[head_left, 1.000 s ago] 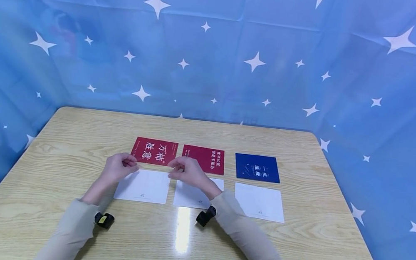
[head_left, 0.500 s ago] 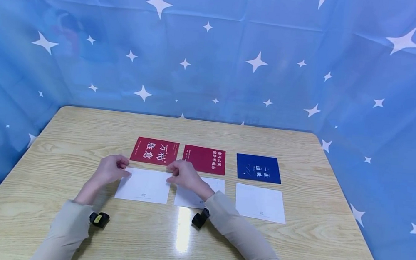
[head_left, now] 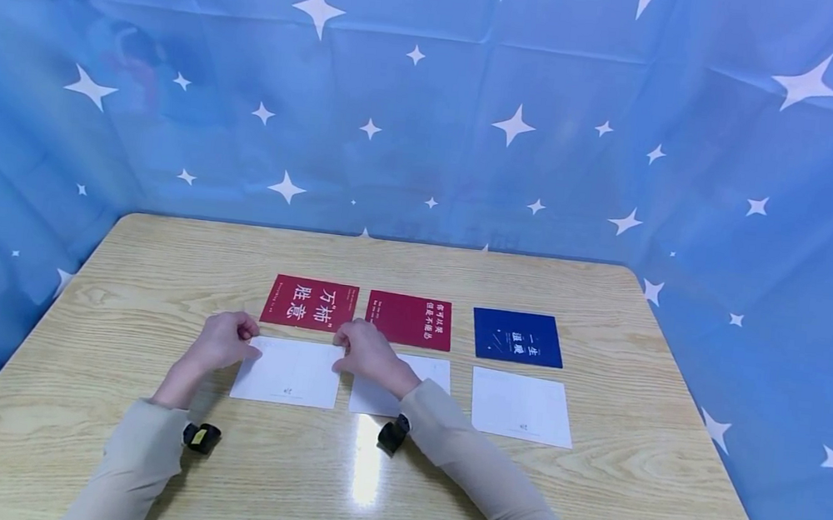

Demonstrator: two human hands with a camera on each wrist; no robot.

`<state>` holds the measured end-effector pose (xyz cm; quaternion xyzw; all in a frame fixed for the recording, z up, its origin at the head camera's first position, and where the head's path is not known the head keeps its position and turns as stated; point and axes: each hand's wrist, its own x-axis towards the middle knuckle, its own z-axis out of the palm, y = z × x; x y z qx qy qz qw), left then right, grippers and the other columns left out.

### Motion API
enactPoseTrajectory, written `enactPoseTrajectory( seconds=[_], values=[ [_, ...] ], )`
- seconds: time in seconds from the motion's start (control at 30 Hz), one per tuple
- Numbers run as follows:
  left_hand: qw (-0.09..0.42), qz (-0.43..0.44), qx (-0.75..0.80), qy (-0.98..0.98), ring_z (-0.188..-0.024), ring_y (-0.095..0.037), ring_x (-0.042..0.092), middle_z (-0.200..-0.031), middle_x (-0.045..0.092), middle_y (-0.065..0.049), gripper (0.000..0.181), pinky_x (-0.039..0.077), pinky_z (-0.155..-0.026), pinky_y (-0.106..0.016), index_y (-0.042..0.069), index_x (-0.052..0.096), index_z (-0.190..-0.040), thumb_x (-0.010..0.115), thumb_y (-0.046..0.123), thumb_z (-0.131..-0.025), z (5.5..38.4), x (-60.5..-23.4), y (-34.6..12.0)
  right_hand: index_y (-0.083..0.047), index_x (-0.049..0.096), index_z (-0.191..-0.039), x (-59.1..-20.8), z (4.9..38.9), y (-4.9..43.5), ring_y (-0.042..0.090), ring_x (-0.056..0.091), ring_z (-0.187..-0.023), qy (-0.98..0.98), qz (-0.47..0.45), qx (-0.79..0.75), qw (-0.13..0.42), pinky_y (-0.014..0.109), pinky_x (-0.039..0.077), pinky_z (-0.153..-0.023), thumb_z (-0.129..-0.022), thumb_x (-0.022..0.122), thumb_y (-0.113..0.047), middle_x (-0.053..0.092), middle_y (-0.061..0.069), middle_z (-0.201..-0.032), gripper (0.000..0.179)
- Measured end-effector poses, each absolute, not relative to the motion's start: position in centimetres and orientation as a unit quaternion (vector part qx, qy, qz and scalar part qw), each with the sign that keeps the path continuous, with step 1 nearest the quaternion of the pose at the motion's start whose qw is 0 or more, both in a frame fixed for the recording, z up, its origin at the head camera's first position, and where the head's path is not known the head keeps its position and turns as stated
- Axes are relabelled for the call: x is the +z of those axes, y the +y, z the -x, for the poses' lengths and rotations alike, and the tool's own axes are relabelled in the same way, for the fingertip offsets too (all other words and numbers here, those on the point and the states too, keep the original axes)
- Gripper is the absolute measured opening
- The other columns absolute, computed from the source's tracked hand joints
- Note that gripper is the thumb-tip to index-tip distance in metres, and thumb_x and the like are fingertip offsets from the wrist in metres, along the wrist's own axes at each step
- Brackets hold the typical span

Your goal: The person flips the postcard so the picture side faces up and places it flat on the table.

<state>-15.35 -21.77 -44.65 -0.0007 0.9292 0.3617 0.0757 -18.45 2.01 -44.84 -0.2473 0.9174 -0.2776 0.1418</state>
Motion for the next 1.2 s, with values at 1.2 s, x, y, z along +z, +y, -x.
enactPoseTrajectory(
  seconds=[1.2],
  values=[
    [0.061,-0.025,0.402,0.913,-0.071,-0.020,0.047,-0.080,0.051,-0.010,0.031,0.041,-0.055,-0.023,-0.006,0.052,-0.097,0.071,-0.003,-0.072,14.9,-44.2,-22.7,-0.006,0.059,-0.089,-44.3,18.4,2.1,0.010,0.047,-0.065,0.905,0.256,-0.292,0.175,0.020,0.038,-0.058,-0.079,0.074,-0.008,0.056,-0.001,-0.074,0.018]
  ],
)
